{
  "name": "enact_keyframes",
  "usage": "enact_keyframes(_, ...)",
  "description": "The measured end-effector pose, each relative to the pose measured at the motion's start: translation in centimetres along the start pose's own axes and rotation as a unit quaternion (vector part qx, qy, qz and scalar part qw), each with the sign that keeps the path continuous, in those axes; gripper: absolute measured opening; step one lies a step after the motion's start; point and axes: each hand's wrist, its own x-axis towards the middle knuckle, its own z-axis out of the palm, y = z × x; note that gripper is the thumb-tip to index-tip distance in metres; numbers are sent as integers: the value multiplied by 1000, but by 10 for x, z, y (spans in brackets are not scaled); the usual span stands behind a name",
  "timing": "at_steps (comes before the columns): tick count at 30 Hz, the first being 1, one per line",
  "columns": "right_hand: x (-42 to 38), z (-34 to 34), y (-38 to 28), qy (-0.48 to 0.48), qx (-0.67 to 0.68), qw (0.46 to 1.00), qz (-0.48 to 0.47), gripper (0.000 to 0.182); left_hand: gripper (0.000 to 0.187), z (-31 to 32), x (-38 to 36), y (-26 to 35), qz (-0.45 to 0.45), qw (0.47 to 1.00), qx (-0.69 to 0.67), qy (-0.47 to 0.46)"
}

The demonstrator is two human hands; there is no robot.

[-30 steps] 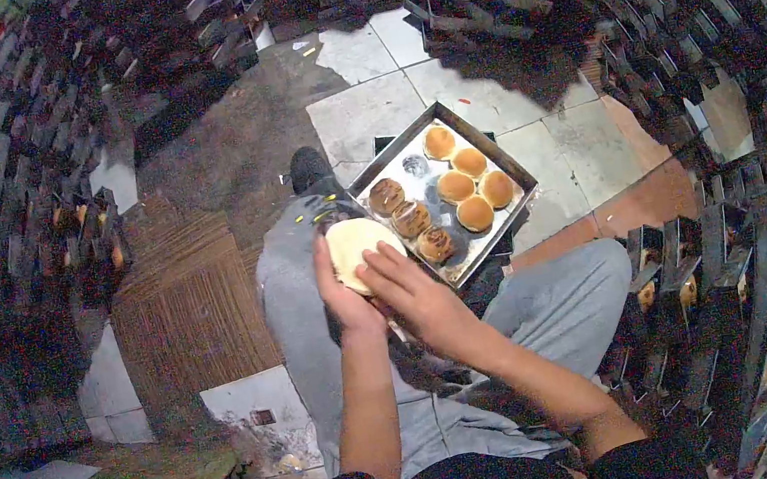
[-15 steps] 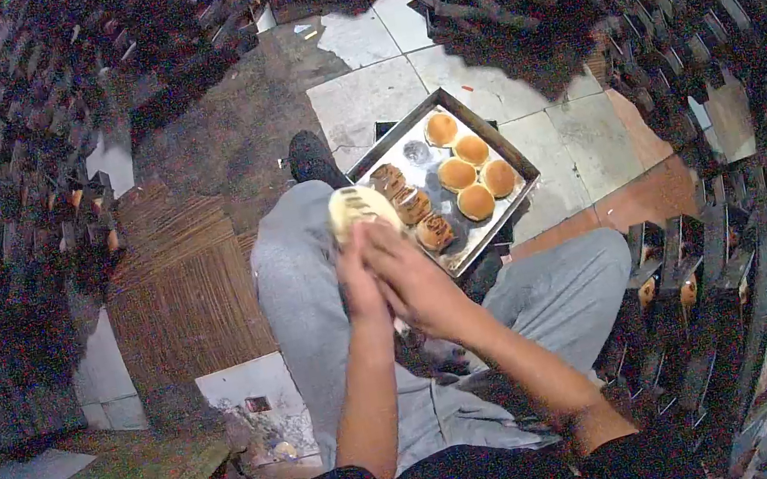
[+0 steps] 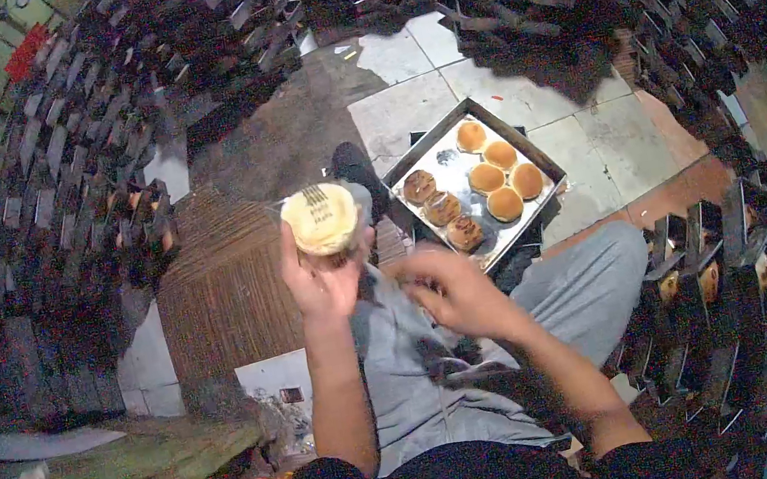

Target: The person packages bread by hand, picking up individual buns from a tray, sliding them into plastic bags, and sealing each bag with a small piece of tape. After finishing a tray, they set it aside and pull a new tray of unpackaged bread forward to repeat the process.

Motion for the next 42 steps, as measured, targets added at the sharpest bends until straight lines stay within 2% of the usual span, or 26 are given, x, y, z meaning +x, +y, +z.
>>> enact_keyframes(2, 16, 6, -19, 130, -3, 989, -73, 25, 70, -1, -35, -2, -10, 999, 43, -4)
enact_keyframes(4, 18, 20, 7, 74, 25, 995, -67, 20, 78, -17, -68, 6, -27, 993, 114, 9)
enact_keyframes(6, 22, 34, 19, 76, 157, 985, 20, 14, 61, -50, -86, 36, -237, 876, 412, 79)
enact_keyframes(7, 26, 44, 26, 115, 185, 976, -1, 11, 61, -56, -87, 35, -237, 877, 410, 82)
enact_keyframes(8, 32, 47, 25, 113, 184, 976, -1, 11, 47, -55, -87, 35, -59, 796, 593, 99)
enact_keyframes(9, 38, 50, 24, 128, 153, 979, -28, 11, 33, -54, -87, 33, 119, 659, 734, 109)
enact_keyframes(10, 41, 52, 22, 144, 120, 981, -53, 10, 33, -52, -84, 32, 116, 662, 733, 109)
enact_keyframes(13, 49, 50, 7, 125, 41, 988, -82, 12, 13, -43, -57, 37, 360, 705, 611, 25)
enact_keyframes(15, 44, 41, -16, 131, -70, 978, -145, 17, 10, -35, -57, 44, 373, 731, 571, -4)
enact_keyframes(16, 40, 36, -34, 173, -111, 958, -199, 18, 7, -33, -56, 48, 389, 751, 532, -30)
enact_keyframes(17, 38, 39, -27, 235, -112, 937, -232, 17, 5, -44, -63, 44, 317, 825, 468, -9)
enact_keyframes(18, 34, 43, -13, 297, -113, 912, -260, 16, 5, -43, -71, 47, 311, 827, 468, -14)
enact_keyframes(19, 37, 41, 8, 240, -70, 955, -159, 12, 5, -38, -76, 48, 244, 849, 467, 37)
enact_keyframes(20, 35, 42, 27, 167, 275, 942, 97, 7, 5, -34, -76, 47, 180, 864, 462, 88)
enact_keyframes(22, 26, 32, 30, 112, 183, 974, 70, 11, 2, -44, -70, 40, 198, 883, 419, 72)
enact_keyframes(25, 34, 25, 10, 148, 206, 965, 72, 13, 15, -38, -68, 40, 343, 783, 515, 62)
enact_keyframes(28, 70, 12, -8, 77, 256, 945, 186, 14, 16, -13, -45, 46, 312, 754, 575, 51)
enact_keyframes(30, 94, 30, 22, 23, 265, 950, 166, 16, 19, -18, -32, 45, 290, 724, 621, 75)
enact_keyframes(31, 101, 48, 54, 65, 297, 940, 155, 18, 20, -16, -36, 51, 281, 726, 619, 104)
enact_keyframes(34, 84, 67, 82, 29, 363, 906, 215, 19, 23, -40, -51, 66, 311, 684, 650, 117)
enact_keyframes(36, 61, 104, 97, 1, 505, 814, 287, 25, 23, -71, -77, 60, 145, 761, 599, 201)
enact_keyframes(37, 47, 123, 108, 1, 546, 776, 316, 27, 23, -83, -89, 54, 143, 756, 604, 208)
enact_keyframes(38, 42, 133, 110, 1, 583, 738, 341, 28, 22, -84, -96, 48, 46, 812, 525, 252)
enact_keyframes(39, 41, 136, 116, -2, 587, 734, 341, 28, 22, -85, -97, 43, -51, 852, 434, 289)
enact_keyframes(41, 30, 138, 122, -16, 461, 809, 364, 33, 25, -63, -93, 15, -26, 863, 417, 284)
enact_keyframes(42, 25, 132, 116, -11, 464, 803, 374, 33, 29, -51, -95, 3, -1, 877, 393, 278)
